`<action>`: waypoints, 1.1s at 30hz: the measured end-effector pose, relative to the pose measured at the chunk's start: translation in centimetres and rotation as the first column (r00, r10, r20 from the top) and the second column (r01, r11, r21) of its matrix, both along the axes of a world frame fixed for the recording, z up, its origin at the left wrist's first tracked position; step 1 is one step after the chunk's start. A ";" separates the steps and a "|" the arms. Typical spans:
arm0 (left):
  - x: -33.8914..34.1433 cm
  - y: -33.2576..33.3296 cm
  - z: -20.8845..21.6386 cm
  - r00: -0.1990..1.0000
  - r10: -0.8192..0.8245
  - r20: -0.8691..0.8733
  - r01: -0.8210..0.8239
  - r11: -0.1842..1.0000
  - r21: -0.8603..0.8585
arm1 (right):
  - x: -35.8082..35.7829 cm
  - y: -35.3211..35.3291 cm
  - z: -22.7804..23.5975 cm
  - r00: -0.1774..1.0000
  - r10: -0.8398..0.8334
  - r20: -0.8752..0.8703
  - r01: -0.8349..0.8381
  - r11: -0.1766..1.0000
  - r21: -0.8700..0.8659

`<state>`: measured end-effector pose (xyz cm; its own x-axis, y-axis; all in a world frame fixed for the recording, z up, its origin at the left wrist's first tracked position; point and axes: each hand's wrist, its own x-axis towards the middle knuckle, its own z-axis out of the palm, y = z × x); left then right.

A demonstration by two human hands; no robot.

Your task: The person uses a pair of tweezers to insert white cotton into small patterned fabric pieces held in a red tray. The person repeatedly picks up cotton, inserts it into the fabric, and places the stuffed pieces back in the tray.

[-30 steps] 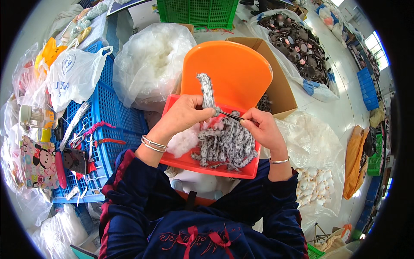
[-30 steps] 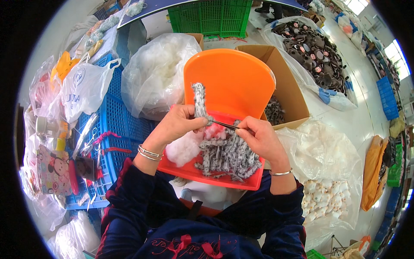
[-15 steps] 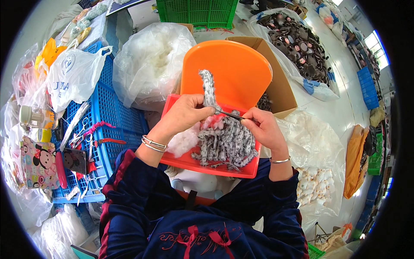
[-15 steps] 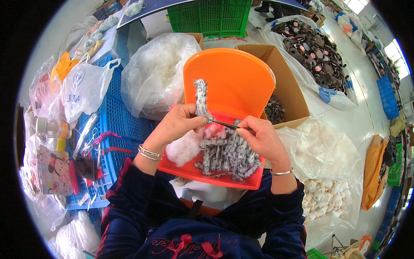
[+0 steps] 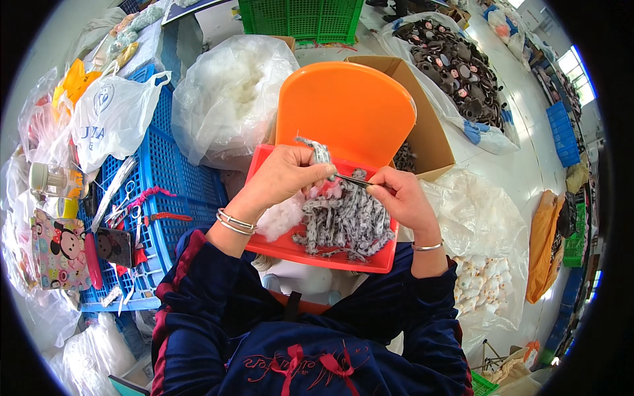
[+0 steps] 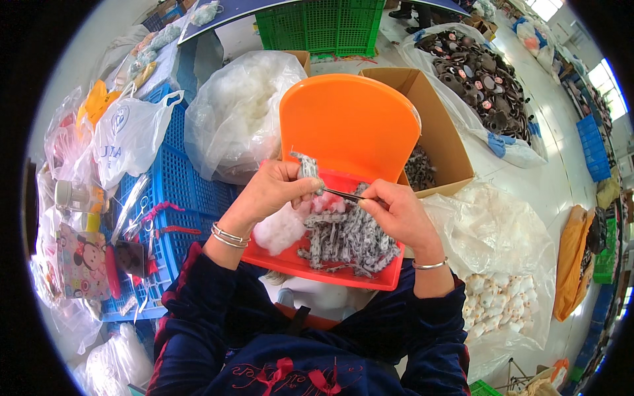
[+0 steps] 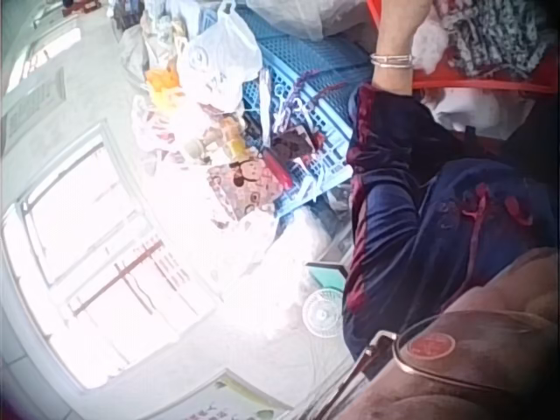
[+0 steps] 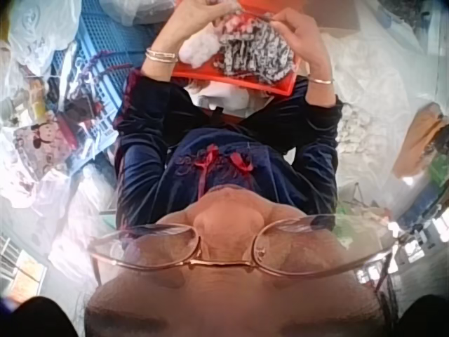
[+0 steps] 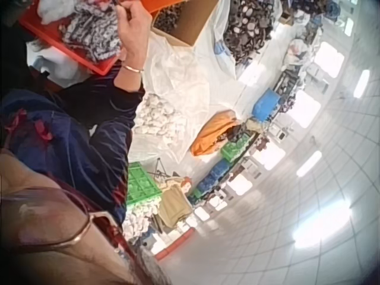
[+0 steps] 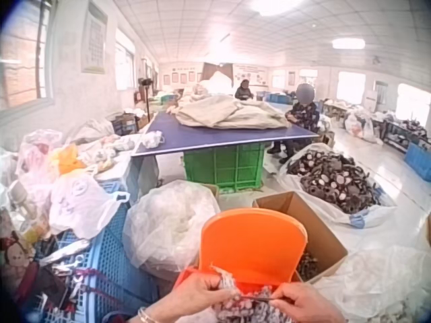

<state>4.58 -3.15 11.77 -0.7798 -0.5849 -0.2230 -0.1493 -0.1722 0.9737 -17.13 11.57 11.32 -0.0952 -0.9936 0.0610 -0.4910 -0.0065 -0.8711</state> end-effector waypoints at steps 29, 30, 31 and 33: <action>-0.9 0.6 -2.2 0.995 0.049 -0.092 -0.047 0.999 0.023 | 0.1 0.1 -0.4 0.996 0.004 0.088 -0.001 0.999 -0.042; -0.8 0.5 -2.1 0.995 0.027 -0.091 -0.025 0.999 0.030 | 0.0 0.2 -0.6 0.995 -0.004 0.097 0.008 0.999 -0.039; -0.6 0.4 -1.8 0.996 0.006 -0.089 -0.003 0.999 0.036 | -0.1 0.2 -0.7 0.994 -0.011 0.108 0.015 0.999 -0.037; -0.4 0.2 -1.4 0.997 -0.013 -0.075 0.016 0.999 0.043 | -0.2 0.2 -0.6 0.994 -0.010 0.109 0.013 0.999 -0.029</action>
